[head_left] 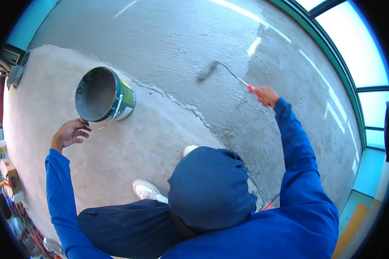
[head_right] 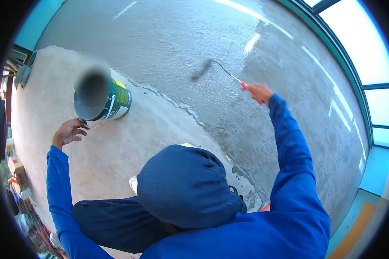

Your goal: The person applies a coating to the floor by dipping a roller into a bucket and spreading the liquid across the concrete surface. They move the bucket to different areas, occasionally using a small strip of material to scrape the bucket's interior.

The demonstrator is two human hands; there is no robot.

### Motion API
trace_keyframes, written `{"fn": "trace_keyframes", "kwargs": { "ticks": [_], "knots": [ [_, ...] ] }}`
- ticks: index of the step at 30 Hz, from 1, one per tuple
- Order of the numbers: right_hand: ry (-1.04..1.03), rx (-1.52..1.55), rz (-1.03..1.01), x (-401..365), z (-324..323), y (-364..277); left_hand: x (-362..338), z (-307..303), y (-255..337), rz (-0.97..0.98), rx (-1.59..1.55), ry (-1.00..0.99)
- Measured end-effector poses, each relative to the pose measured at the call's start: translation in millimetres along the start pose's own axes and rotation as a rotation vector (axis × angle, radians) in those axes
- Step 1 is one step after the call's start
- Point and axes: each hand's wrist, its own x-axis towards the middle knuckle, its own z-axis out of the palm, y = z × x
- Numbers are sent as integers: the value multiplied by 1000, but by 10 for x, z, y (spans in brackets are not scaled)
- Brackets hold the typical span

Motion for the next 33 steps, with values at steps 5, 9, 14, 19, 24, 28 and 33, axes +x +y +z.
{"fn": "trace_keyframes", "kwargs": {
  "ticks": [5,9,14,19,24,28,33],
  "knots": [
    [-85,-194,-83,1033,692,-1272,33,-85,-91,-3,-29,-4],
    [-117,-125,-171,1447,1289,-2083,11,-37,-37,-2,-23,-18],
    [-183,-13,-126,1694,1542,-2248,-13,-64,-74,12,-39,2],
    [-199,-64,-56,1271,948,-1528,28,-79,-82,8,-41,-4],
    [-181,-14,191,331,132,-568,106,-140,-124,1,-16,-10],
    [-105,31,286,-386,-327,261,112,-128,-116,14,5,-44],
    [-40,102,318,-1270,-694,898,15,7,0,-17,0,3]
  ]
}}
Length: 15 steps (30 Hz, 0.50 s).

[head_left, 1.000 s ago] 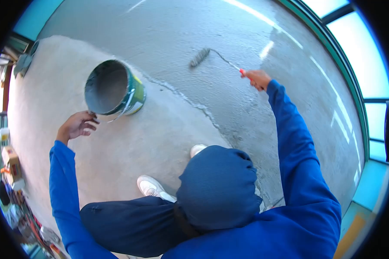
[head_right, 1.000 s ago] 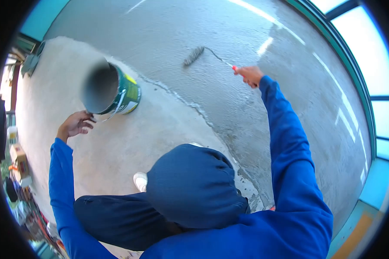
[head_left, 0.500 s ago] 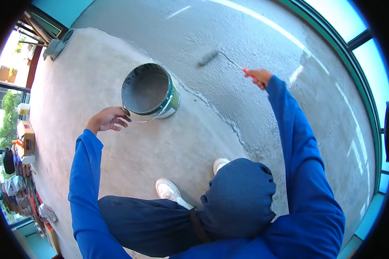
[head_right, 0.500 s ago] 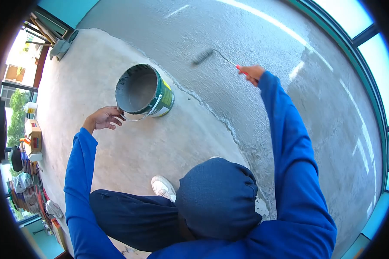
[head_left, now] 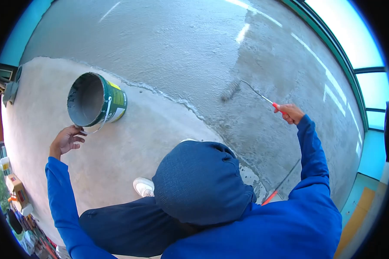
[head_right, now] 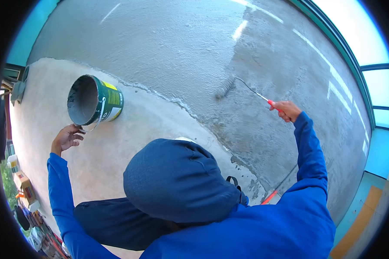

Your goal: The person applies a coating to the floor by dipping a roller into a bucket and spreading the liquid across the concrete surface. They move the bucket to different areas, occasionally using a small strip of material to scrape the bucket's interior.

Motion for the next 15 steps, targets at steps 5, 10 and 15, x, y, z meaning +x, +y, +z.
{"fn": "trace_keyframes", "kwargs": {
  "ticks": [5,10,15],
  "knots": [
    [-23,-13,5,-54,-52,26,-33,33,21,12,-4,2],
    [-109,-159,-205,660,560,-795,-25,-19,-17,15,-7,-7],
    [-168,-269,-358,1247,1687,-2078,-54,-35,-37,35,-33,3]
  ]
}}
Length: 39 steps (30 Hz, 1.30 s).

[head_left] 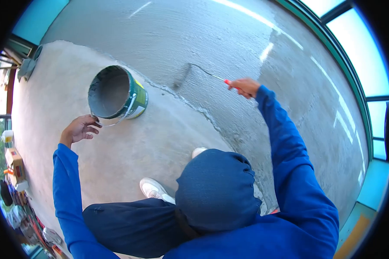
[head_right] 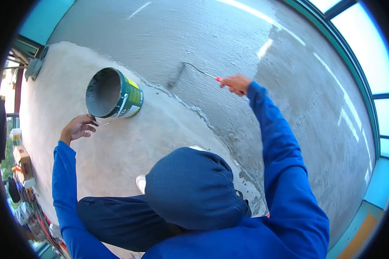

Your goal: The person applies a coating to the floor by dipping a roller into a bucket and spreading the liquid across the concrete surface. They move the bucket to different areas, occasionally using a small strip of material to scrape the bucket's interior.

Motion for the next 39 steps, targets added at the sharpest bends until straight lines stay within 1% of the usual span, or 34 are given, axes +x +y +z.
{"fn": "trace_keyframes", "kwargs": {
  "ticks": [2,4,6,8,11,12,15,16,17,18,20,22,23,26,27,28,29,31,34,35,37,39],
  "knots": [
    [-27,-13,-64,393,277,-470,-33,36,26,2,-15,25],
    [28,14,-50,640,558,-916,-41,65,58,-4,-16,35],
    [13,40,-21,803,719,-1207,-32,68,64,1,-26,28],
    [5,21,-15,849,726,-1342,-3,13,79,33,-60,15],
    [-29,-77,-9,664,400,-1103,-6,-47,39,103,-176,-13],
    [-53,-106,4,479,259,-953,-36,-42,55,129,-224,-20],
    [13,-114,238,-201,-118,-550,-93,6,64,184,-420,-2],
    [3,-110,292,-413,-276,-405,-138,36,97,198,-483,18],
    [9,-128,368,-625,-392,-331,-187,113,154,190,-535,64],
    [19,-145,437,-836,-508,-274,-211,114,153,140,-546,93],
    [23,-161,395,-1196,-721,7,-187,141,187,69,-556,157],
    [124,-7,484,-1553,-775,100,-238,226,339,74,-588,212],
    [190,15,547,-1751,-769,124,-226,305,411,98,-758,210],
    [329,322,558,-2528,-594,73,-169,641,647,147,-1264,172],
    [374,396,547,-2798,-547,141,-184,732,801,91,-1322,231],
    [416,495,579,-3061,-523,126,-191,824,935,31,-1383,288],
    [450,591,619,-3357,-493,101,-173,888,1010,20,-1378,328],
    [500,676,658,-3915,-501,124,-130,914,1127,6,-1368,419],
    [542,757,790,-4754,-492,348,-106,911,1278,-58,-1274,535],
    [555,772,852,-5067,-472,450,21,878,1134,-13,-1246,515],
    [613,795,946,-5690,-382,588,1,917,1163,-30,-1202,537],
    [678,838,1018,-6234,-141,603,-60,1009,1233,-63,-1183,553]
  ]
}}
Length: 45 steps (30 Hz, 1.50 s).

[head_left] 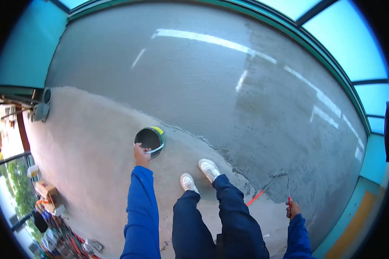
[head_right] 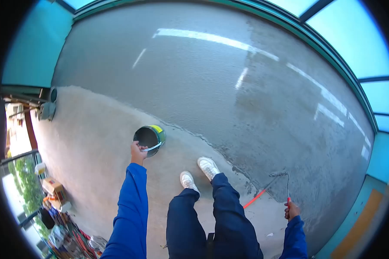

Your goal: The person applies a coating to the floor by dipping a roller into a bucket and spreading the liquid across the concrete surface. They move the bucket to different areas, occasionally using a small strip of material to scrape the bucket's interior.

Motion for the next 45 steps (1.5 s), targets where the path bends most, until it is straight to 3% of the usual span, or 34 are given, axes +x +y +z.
{"fn": "trace_keyframes", "kwargs": {
  "ticks": [4,7,9,11,13,14,16,18,19,27,31,35,39,45],
  "knots": [
    [49,310,208,-351,-566,920,-370,-188,66,31,113,-26],
    [87,429,266,-575,-893,1481,-833,-326,347,-65,200,-38],
    [108,569,194,-857,-1019,1918,-797,-626,468,-82,382,-227],
    [123,680,186,-1339,-1017,2109,-1466,-546,597,-145,396,-230],
    [56,850,216,-1700,-1006,2358,-1626,-657,761,-192,525,-382],
    [14,935,206,-1735,-973,2471,-2001,-477,702,-106,602,-183],
    [47,1081,229,-2008,-849,2707,-2183,-485,765,-181,626,-159],
    [42,1184,232,-2146,-762,3022,-2522,-484,681,-59,688,-53],
    [68,1237,256,-2196,-738,3191,-2257,-520,765,-46,737,-73],
    [352,1542,488,-2349,-468,3933,-3949,197,-1172,-144,1226,-373],
    [387,1602,589,-1865,-694,3937,-4683,435,-2090,-184,1311,-478],
    [434,1675,467,-1284,-1333,3517,-5144,751,-2695,-192,1377,-542],
    [389,1675,221,-896,-2205,2620,-5457,1148,-3258,-205,1440,-576],
    [322,1666,48,-196,-3146,1316,-5753,1985,-4153,-236,1580,-644]
  ]
}}
